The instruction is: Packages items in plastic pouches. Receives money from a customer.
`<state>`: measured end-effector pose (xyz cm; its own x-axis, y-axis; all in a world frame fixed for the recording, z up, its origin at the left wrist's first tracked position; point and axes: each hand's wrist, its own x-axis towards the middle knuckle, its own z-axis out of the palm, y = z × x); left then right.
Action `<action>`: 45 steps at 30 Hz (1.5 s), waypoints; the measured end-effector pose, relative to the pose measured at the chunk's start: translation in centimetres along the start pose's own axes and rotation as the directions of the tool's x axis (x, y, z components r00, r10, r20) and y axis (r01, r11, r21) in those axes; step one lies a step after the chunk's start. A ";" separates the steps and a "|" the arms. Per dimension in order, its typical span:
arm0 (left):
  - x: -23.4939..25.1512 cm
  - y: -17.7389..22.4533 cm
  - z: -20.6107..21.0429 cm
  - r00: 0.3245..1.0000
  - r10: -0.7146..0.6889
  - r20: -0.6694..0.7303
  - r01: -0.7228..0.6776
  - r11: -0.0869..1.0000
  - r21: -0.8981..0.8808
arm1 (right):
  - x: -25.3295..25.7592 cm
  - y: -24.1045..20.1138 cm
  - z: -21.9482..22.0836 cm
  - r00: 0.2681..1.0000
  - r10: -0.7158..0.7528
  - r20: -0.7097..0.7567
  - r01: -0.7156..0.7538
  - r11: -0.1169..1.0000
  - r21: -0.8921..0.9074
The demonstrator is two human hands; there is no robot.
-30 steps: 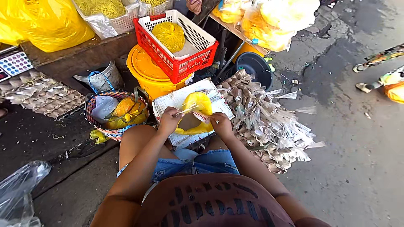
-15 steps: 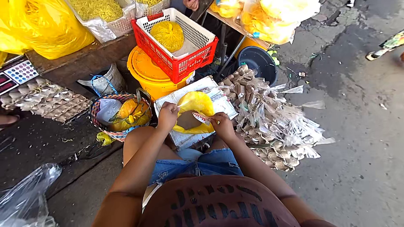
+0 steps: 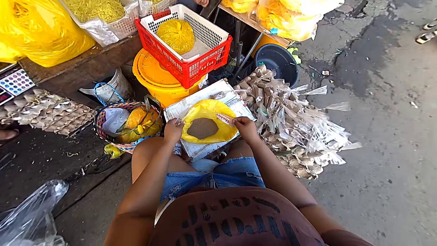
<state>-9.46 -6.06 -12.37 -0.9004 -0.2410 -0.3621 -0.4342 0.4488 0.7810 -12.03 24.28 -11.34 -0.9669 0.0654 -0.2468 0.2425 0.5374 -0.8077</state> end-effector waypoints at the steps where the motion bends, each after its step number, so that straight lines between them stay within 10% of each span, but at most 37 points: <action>1: -0.2 0.1 0.2 1.000 0.002 -0.016 -0.004 0.997 -0.082 | 0.3 0.3 -0.1 0.999 0.032 -0.024 -0.029 0.993 0.111; 6: -1.2 1.1 -0.2 0.988 -0.156 -0.011 0.129 0.855 -0.502 | 1.2 -0.2 -1.9 0.984 0.164 -0.071 -0.114 0.881 0.459; 10: 0.7 -1.2 -0.4 0.960 -0.281 0.013 0.259 0.864 -0.431 | 3.4 0.2 -2.5 0.992 0.117 -0.048 -0.111 0.988 0.109; 17: -1.8 -1.8 -1.7 0.972 0.127 -0.196 -0.149 0.984 -0.101 | 0.2 -1.2 -0.5 0.955 -0.290 0.054 0.291 0.895 -0.338; 21: -2.6 -1.7 -1.4 0.908 0.345 -0.238 -0.352 0.936 0.013 | 0.0 -0.2 1.4 0.982 -0.148 0.117 0.186 0.857 -0.480; 32: -3.9 -0.9 1.1 0.943 0.325 0.066 -0.200 0.714 -0.671 | -0.1 -0.8 3.1 0.976 -0.009 0.217 0.097 0.913 -0.397; 36: -4.9 0.6 1.5 0.938 0.318 0.142 -0.130 0.697 -0.705 | -3.6 -5.6 2.5 0.946 -0.263 0.192 0.277 0.960 -0.048; 45: -5.9 0.7 2.7 0.884 0.341 0.320 -0.181 0.881 -0.438 | -3.1 -9.6 2.1 0.963 -0.181 0.200 0.036 0.823 0.567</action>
<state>-4.47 -1.97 -11.06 -0.9521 0.2158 -0.2166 -0.2079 0.0625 0.9761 -11.25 17.15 -3.94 -0.9588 -0.2026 -0.1991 0.2098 -0.0327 -0.9772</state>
